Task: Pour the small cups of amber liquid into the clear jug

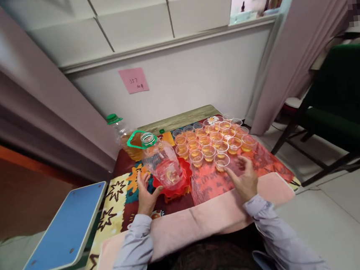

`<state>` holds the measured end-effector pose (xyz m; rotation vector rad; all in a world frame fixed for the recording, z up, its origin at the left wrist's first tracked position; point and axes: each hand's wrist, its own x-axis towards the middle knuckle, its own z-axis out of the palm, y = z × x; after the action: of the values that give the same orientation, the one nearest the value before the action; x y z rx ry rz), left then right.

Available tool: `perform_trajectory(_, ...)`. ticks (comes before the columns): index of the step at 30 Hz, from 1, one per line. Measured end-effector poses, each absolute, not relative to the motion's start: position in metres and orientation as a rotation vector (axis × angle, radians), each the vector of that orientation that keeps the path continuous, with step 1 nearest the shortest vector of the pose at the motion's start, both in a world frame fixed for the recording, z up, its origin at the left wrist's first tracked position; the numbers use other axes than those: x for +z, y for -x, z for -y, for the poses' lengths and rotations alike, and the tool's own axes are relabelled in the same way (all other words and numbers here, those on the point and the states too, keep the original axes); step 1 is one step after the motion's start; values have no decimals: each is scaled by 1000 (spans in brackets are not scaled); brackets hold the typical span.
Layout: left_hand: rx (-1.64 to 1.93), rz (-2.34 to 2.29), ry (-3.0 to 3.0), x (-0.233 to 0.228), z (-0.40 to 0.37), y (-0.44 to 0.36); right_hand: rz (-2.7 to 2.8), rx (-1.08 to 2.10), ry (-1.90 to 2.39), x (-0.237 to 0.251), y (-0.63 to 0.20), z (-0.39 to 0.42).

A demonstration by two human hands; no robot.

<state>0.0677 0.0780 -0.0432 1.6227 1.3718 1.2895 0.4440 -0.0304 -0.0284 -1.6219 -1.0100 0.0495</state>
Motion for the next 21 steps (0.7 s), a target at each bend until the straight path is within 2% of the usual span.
perform_trajectory(7, 1375, -1621, -1461, -73, -61, -33, 1092, 275, 1745, -59, -452, -8)
perform_trajectory(13, 1361, -1704, -1438, -75, -63, -33, 1048, 261, 1733, -73, -439, -16)
perform_trajectory(17, 1363, -1725, -1424, -74, -62, -33, 1054, 286, 1681, -62, -438, -10)
perform_trajectory(21, 1363, -1729, -1418, -74, -62, -32, 1177, 239, 1656, -29, -435, -7)
